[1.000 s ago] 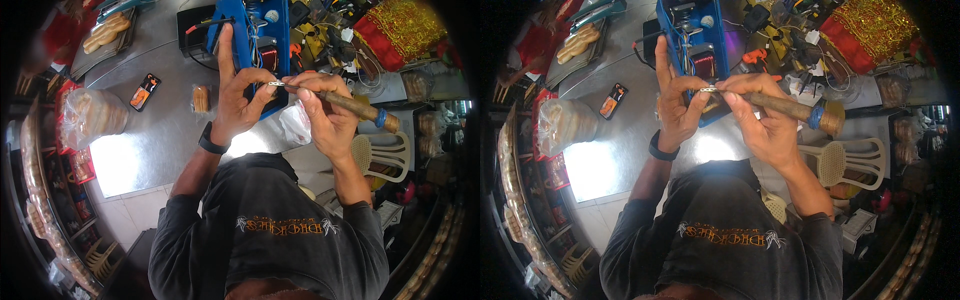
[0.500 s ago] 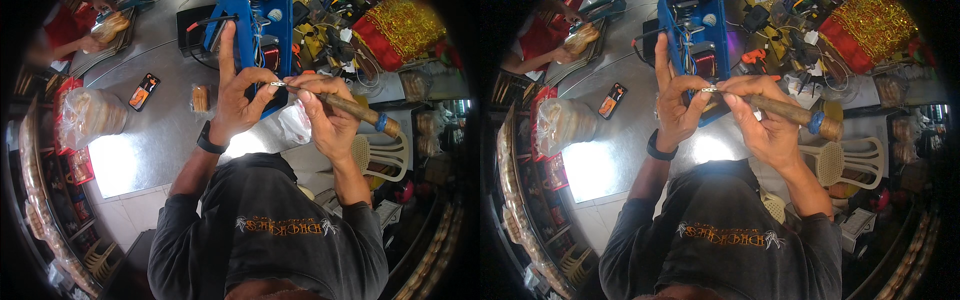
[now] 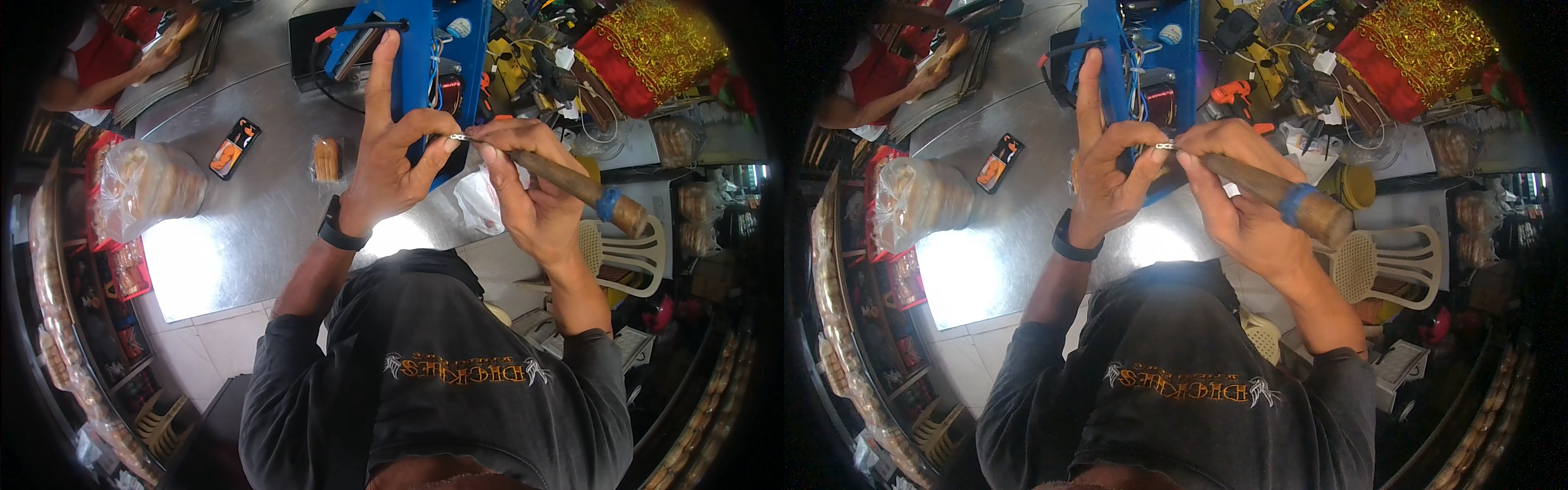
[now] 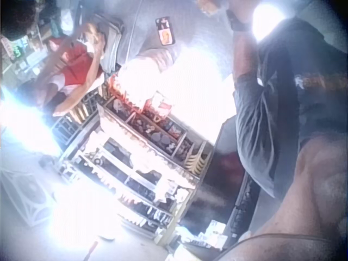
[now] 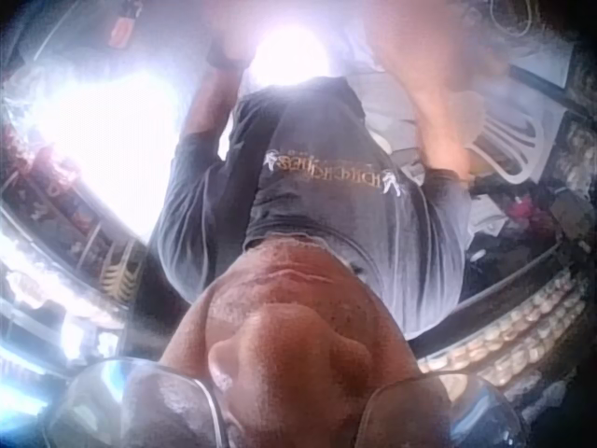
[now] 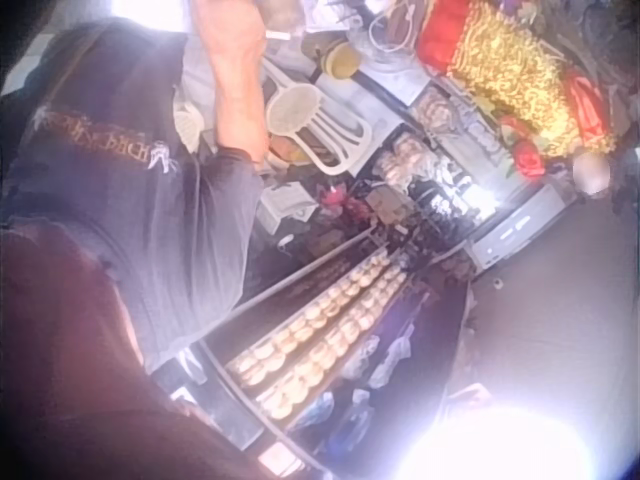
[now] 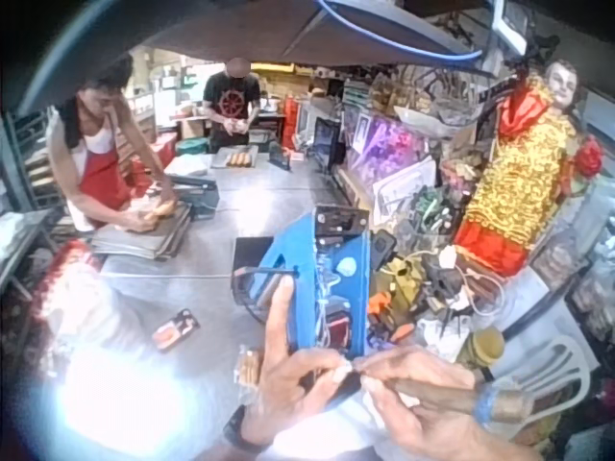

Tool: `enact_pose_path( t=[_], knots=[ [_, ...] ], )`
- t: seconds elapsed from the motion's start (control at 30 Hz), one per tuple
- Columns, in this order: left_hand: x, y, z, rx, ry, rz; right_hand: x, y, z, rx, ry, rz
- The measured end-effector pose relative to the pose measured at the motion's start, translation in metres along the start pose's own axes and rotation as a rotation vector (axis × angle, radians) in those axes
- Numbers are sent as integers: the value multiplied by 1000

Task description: The person handles bread rolls and plastic bags, then opens a blue electronic device and uses a screwdriver to adjust internal components. The person manipulates wires and small parts inside the device.

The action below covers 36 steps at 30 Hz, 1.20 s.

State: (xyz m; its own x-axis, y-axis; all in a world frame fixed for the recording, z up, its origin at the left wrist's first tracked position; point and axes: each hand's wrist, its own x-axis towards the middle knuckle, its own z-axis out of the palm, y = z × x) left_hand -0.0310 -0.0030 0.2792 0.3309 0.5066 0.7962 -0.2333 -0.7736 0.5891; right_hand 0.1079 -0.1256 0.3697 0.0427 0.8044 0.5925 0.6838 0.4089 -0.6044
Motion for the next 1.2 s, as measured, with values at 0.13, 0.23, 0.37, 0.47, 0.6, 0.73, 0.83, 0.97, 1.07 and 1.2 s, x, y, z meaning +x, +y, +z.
enact_pose_path(
  t=[0.13, 0.23, 0.37, 0.47, 0.6, 0.73, 0.83, 0.97, 1.07, 1.2],
  knots=[
    [3, 4, -2, 128, -50, 13, 10, -15, -5, -155, -98, 88],
    [6, 8, -2, 89, -73, -42, 17, -16, -9, -344, -198, -75],
    [6, 12, -1, 112, -104, -105, 23, -23, 0, -411, -228, -47],
    [2, 3, 2, 121, -82, -85, 27, -26, 3, -435, -246, -67],
    [2, -1, -2, 130, -83, -53, 25, -7, -7, -289, -270, -74],
    [-7, -10, -1, -107, -24, -146, 20, 1, -16, 141, -173, 156],
    [-14, -12, 0, -171, 9, -192, 11, 3, -5, 338, -19, 223],
    [-19, -16, 3, -221, 45, -192, -9, 4, 6, 482, 63, 302],
    [-19, -18, 4, -242, 50, -159, -15, 11, 12, 483, 68, 232],
    [-17, -17, 4, -243, 42, -134, -16, 10, 14, 454, 80, 222]
  ],
)
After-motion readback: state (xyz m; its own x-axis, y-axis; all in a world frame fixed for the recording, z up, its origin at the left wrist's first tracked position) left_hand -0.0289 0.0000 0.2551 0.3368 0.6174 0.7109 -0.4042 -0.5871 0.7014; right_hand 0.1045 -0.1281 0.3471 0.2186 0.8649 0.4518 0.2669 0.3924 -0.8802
